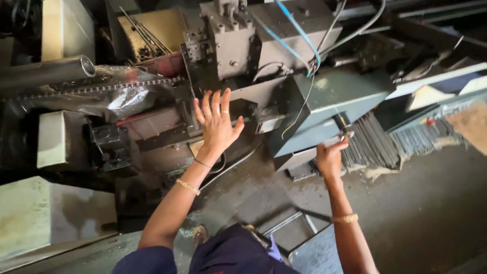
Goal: The person operates a metal cutting machine by inserting metal rods, adjusting a lever, and pressing control buttons. They also wipe the machine with a cloth and handle the cut metal pieces.
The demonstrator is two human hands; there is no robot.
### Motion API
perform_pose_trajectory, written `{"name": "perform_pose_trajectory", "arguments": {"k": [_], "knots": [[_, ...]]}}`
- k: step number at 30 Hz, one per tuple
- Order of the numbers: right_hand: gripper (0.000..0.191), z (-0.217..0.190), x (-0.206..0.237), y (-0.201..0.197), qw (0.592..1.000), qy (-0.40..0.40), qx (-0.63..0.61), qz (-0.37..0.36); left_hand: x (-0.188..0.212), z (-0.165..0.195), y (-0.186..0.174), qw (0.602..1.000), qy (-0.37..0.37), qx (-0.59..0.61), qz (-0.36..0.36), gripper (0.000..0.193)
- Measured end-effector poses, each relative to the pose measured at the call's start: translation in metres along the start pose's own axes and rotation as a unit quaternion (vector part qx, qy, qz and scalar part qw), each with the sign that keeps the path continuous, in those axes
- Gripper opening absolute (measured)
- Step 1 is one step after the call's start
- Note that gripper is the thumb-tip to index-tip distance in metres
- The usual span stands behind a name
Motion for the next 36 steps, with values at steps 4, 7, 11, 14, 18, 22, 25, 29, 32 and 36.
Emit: {"name": "perform_pose_trajectory", "arguments": {"k": [4,7,11,14,18,22,25,29,32,36], "knots": [[0.035,0.015,0.001,0.011,0.851,0.287,-0.414,-0.148,0.004,-0.004,0.004,1.0,-0.013,-0.024,-0.002,0.081],[0.021,-0.026,-0.009,0.004,0.761,0.344,-0.517,-0.189,0.007,-0.006,0.007,0.999,-0.016,-0.03,0.0,0.08],[0.017,-0.06,-0.01,0.0,0.779,0.36,-0.494,-0.143,0.007,-0.008,0.006,0.999,-0.01,-0.035,0.011,0.081],[0.024,-0.07,-0.009,0.001,0.79,0.329,-0.496,-0.148,0.005,-0.009,0.006,0.999,-0.023,-0.034,0.016,0.079],[0.024,-0.049,-0.004,0.005,0.851,0.275,-0.432,-0.115,0.002,-0.005,0.016,1.0,-0.021,-0.022,-0.004,0.08],[0.055,-0.033,0.005,0.001,0.991,0.038,-0.127,-0.002,0.001,-0.004,0.021,0.999,-0.019,-0.037,0.004,0.08],[0.068,-0.005,0.008,0.01,0.985,-0.041,0.167,-0.011,0.005,-0.008,0.022,0.999,-0.003,-0.054,0.006,0.079],[0.062,0.032,-0.03,-0.015,0.856,-0.11,0.493,-0.105,0.009,-0.012,0.02,0.997,0.007,-0.081,0.014,0.081],[0.035,0.016,-0.067,-0.058,0.785,-0.218,0.574,-0.081,0.009,-0.014,0.024,0.996,-0.003,-0.094,0.0,0.086],[0.018,-0.011,-0.103,-0.102,0.835,-0.13,0.512,-0.153,0.008,-0.013,0.025,0.997,-0.001,-0.077,-0.005,0.089]]}}
Point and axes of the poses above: each hand's wrist, its own x-axis away from the middle knuckle, its own y-axis out of the palm, z = x × y, the point moved 9 cm from there along -x, towards the middle knuckle, and after that the axes turned 3 degrees about -z, right-handed, at the moved point
